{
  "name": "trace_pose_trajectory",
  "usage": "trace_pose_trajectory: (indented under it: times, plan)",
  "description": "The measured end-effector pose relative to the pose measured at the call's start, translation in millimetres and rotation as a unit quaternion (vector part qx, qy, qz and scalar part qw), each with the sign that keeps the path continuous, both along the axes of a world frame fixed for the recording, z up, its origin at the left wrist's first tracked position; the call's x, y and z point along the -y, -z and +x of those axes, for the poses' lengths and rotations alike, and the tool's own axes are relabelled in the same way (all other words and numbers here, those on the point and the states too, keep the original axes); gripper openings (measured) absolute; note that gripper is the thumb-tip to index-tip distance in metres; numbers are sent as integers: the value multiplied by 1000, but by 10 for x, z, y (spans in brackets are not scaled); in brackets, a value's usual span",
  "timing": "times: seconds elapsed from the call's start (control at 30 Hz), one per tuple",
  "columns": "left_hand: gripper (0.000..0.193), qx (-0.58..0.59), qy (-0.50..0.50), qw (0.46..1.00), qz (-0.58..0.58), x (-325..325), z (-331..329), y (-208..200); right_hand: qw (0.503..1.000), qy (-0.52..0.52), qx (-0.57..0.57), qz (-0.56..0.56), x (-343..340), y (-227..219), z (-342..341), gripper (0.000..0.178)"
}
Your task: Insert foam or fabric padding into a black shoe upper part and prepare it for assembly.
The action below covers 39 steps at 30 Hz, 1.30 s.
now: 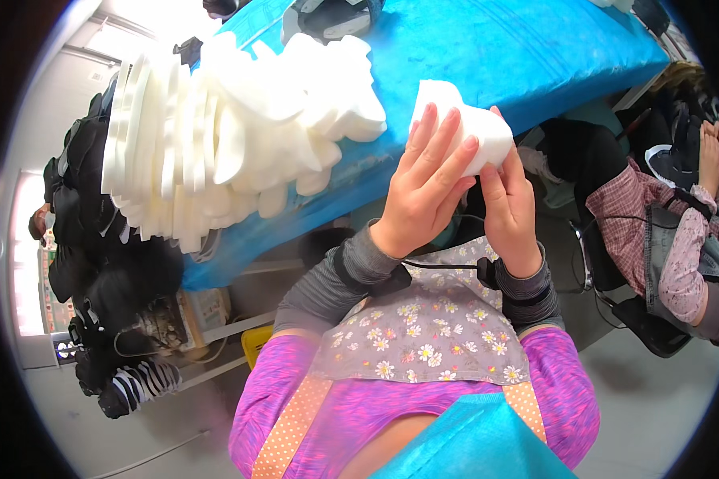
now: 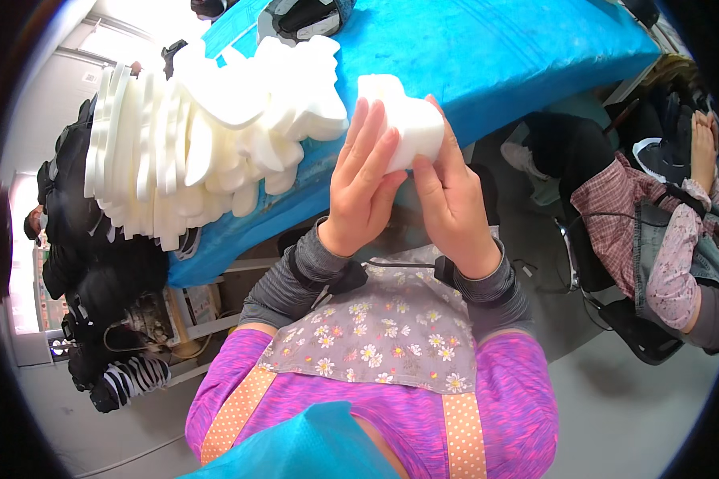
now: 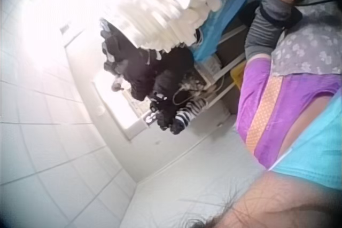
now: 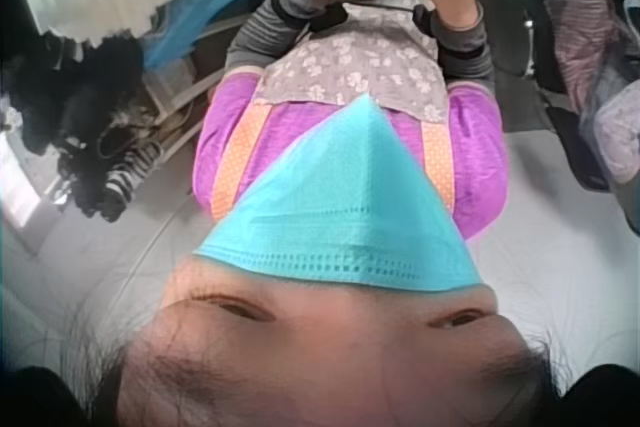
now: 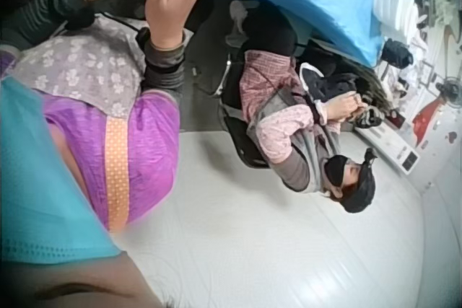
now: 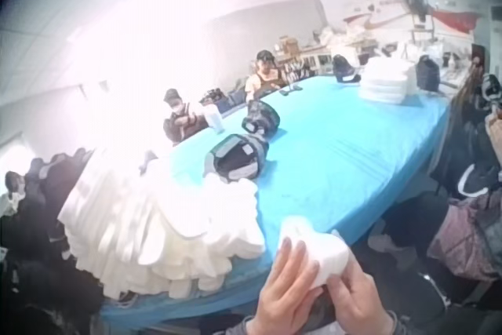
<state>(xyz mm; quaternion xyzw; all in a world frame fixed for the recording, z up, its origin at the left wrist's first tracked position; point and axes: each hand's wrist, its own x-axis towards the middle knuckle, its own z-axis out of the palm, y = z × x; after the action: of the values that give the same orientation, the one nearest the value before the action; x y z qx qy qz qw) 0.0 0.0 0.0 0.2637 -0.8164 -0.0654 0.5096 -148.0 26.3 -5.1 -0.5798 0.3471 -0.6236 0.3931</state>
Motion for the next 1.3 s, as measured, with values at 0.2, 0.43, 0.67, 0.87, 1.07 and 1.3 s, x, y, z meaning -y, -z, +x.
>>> trace_pose_trajectory:
  times: [0.2,0.43,0.67,0.87,1.07,1.3]
  plan:
    - [50,-6,-9,1000,-6,18,-79,40,1000,2,-11,5,10,25,-23,52]
    - [55,149,-1,988,51,75,-279,-159,992,49,109,49,194,386,-173,51]
    - [40,298,143,907,260,1610,-440,-727,957,72,232,157,270,1024,-764,35]
    - [55,132,-367,890,235,3588,362,-359,941,116,251,193,72,1727,-890,39]
    - [45,34,-511,777,366,3831,362,451,930,155,216,255,-263,2090,-1082,40]
    - [28,29,-448,851,272,3994,535,445,923,154,242,256,-190,1725,-1177,29]
